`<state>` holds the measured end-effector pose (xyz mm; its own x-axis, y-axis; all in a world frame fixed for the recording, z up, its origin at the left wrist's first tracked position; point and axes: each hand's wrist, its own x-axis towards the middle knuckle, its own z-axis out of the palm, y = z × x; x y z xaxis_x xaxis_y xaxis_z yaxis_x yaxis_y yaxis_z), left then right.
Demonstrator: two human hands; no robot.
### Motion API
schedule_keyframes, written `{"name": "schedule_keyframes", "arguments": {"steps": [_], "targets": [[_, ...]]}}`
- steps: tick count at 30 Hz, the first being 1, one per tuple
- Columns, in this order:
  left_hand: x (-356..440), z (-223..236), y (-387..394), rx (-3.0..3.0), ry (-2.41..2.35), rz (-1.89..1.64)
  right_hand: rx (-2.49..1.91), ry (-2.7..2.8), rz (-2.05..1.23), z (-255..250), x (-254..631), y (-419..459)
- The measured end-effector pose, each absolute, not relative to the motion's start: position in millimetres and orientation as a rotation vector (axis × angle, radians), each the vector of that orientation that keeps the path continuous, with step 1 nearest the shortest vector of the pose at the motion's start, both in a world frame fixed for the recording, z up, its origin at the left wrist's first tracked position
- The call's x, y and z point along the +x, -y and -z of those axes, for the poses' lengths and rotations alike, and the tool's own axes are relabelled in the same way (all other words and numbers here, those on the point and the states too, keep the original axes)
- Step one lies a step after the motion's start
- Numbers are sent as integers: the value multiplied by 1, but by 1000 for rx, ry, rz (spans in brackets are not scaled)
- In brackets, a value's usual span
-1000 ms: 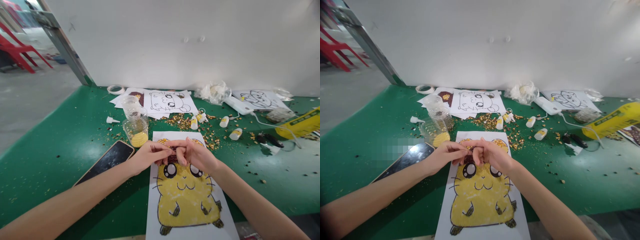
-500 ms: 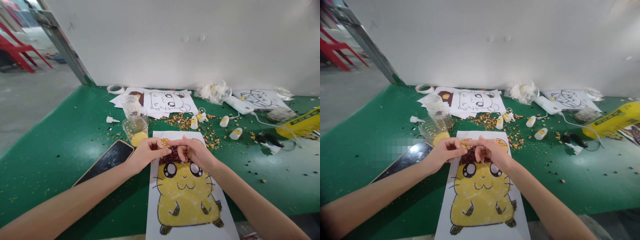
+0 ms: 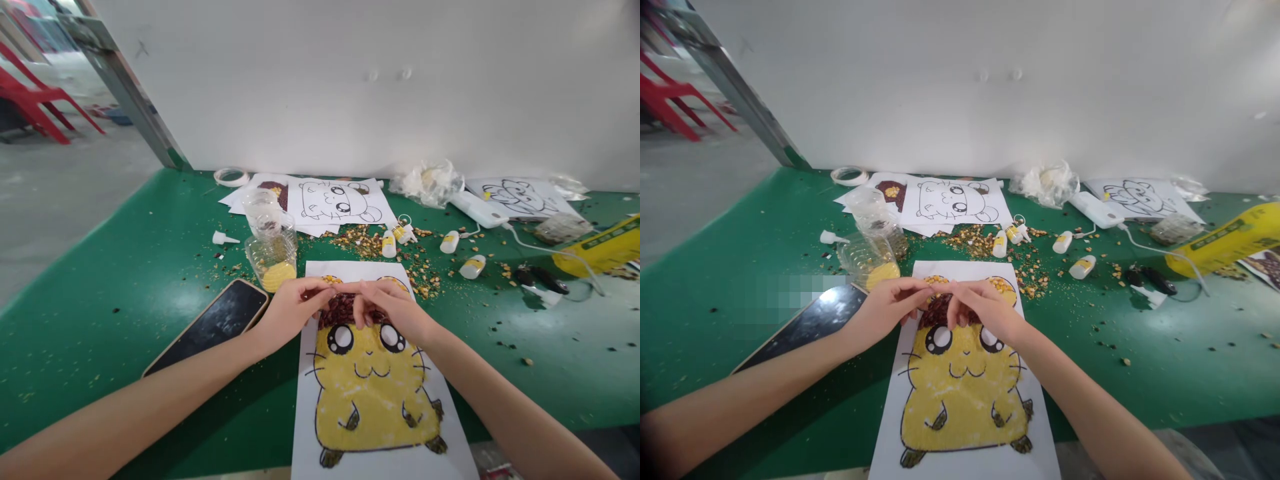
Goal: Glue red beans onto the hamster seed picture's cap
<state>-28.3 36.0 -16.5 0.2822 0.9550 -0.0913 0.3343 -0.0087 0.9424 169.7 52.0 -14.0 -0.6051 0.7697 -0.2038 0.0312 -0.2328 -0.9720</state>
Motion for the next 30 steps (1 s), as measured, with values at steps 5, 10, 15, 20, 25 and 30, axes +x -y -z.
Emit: {"name": "schedule_keyframes", "arguments": {"steps": [5, 10, 15, 20, 25, 30], "targets": [[-29, 19, -36, 1800, -1281, -805, -907, 1718, -1811, 18, 169, -49], [-29, 21, -35, 1933, -1347, -771, -962, 1782, -1791, 22, 165, -44], [-29, 21, -35, 2009, -1382, -735, -964, 1786, -1817, 22, 165, -40], [-30, 22, -33, 2018, -1365, -776, -901, 1754, -1878, 22, 164, -39], [-28, 21, -33, 1997, -1397, -811, -847, 1745, -1884, 25, 166, -40], [-26, 20, -32, 1991, -1361, -843, -906, 1754, -1807, 25, 170, -45]]}}
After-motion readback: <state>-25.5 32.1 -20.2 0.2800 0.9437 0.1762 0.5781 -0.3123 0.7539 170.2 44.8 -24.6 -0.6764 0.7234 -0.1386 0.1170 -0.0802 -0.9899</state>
